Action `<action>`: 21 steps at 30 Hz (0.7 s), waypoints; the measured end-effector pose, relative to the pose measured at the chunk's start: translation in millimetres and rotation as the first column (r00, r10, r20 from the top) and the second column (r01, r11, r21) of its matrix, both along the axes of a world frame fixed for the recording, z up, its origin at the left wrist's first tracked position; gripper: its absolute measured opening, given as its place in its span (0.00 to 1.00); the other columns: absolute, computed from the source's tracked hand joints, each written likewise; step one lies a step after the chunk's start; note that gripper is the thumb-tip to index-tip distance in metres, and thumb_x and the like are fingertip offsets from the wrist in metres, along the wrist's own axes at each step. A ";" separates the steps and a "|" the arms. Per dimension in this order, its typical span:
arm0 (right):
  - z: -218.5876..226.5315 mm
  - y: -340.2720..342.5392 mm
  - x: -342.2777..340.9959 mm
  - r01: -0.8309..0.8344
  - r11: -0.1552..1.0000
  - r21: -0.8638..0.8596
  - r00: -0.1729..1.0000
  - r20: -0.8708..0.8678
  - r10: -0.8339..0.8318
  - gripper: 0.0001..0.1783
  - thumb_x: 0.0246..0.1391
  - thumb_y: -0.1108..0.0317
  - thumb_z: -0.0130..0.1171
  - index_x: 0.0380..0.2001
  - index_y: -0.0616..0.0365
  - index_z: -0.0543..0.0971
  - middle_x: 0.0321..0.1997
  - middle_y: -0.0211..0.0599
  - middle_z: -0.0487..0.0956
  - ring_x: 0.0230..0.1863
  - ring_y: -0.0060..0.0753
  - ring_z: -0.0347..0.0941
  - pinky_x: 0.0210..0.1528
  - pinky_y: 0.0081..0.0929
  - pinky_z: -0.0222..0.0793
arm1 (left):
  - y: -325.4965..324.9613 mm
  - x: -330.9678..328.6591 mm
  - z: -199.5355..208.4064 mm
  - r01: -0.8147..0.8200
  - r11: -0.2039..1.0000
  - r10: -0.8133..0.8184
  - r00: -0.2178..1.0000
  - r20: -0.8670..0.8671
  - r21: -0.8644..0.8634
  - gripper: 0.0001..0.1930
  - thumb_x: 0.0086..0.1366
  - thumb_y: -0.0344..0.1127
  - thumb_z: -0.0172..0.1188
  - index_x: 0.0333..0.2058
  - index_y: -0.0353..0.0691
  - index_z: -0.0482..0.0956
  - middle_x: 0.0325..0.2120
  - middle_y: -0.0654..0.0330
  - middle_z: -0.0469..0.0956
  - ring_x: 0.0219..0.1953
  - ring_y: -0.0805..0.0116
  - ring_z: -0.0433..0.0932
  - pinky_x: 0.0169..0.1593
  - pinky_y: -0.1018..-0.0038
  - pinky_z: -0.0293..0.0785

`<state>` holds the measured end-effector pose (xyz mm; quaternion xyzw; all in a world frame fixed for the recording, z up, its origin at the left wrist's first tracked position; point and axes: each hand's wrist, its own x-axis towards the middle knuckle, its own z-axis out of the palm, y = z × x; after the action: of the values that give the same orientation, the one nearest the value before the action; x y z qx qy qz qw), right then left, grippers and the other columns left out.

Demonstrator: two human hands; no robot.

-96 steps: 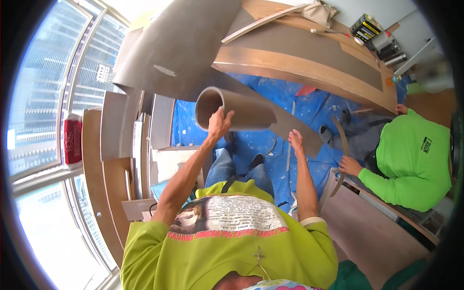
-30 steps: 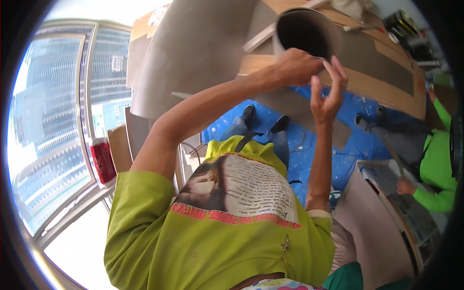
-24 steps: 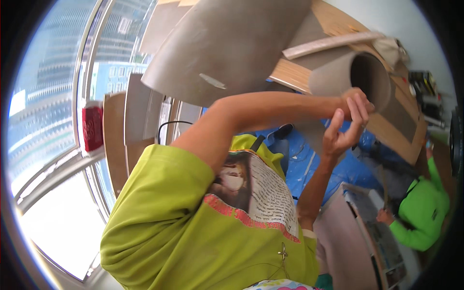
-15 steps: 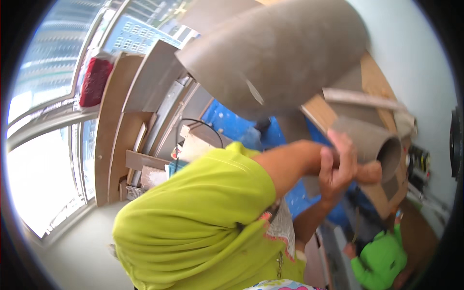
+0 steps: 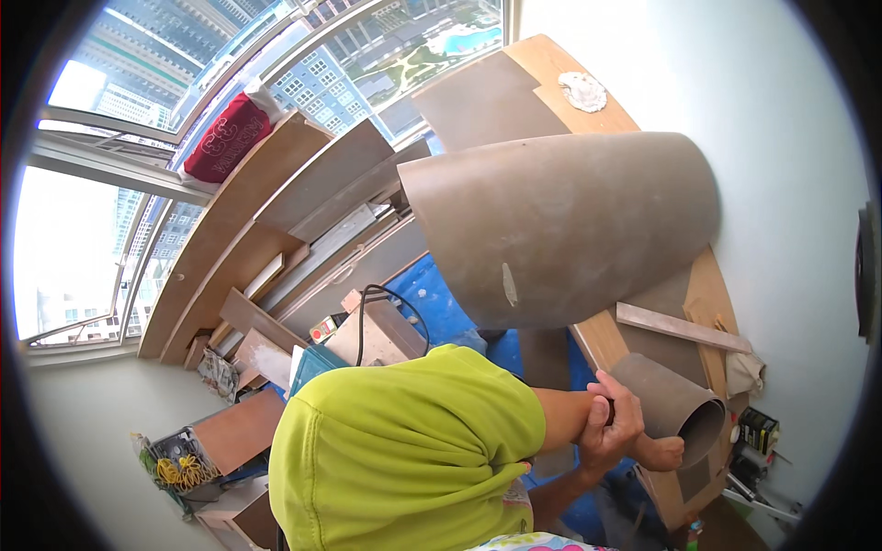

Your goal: The person assembles a curved furniture component by bending a large sheet of material into a cylindrical shape and securing it with tape. They handle the sheet, roll it, and apply tape to hold the form.

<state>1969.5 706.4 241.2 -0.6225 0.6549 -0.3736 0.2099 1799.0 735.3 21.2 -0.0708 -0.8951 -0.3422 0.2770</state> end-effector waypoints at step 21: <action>-14.3 -5.6 1.8 0.092 0.995 0.037 0.994 -0.063 -0.090 0.19 0.58 0.60 0.52 0.41 0.64 0.83 0.27 0.40 0.82 0.34 0.37 0.76 0.41 0.33 0.71 | 4.3 -5.8 2.7 0.006 0.998 -0.004 1.000 -0.028 0.056 0.04 0.57 0.34 0.59 0.30 0.43 0.80 0.23 0.60 0.82 0.28 0.59 0.83 0.30 0.65 0.77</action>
<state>1971.3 700.7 226.9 -0.5988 0.6960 -0.3507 0.1848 1793.2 739.6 24.0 -0.0700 -0.8811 -0.3666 0.2903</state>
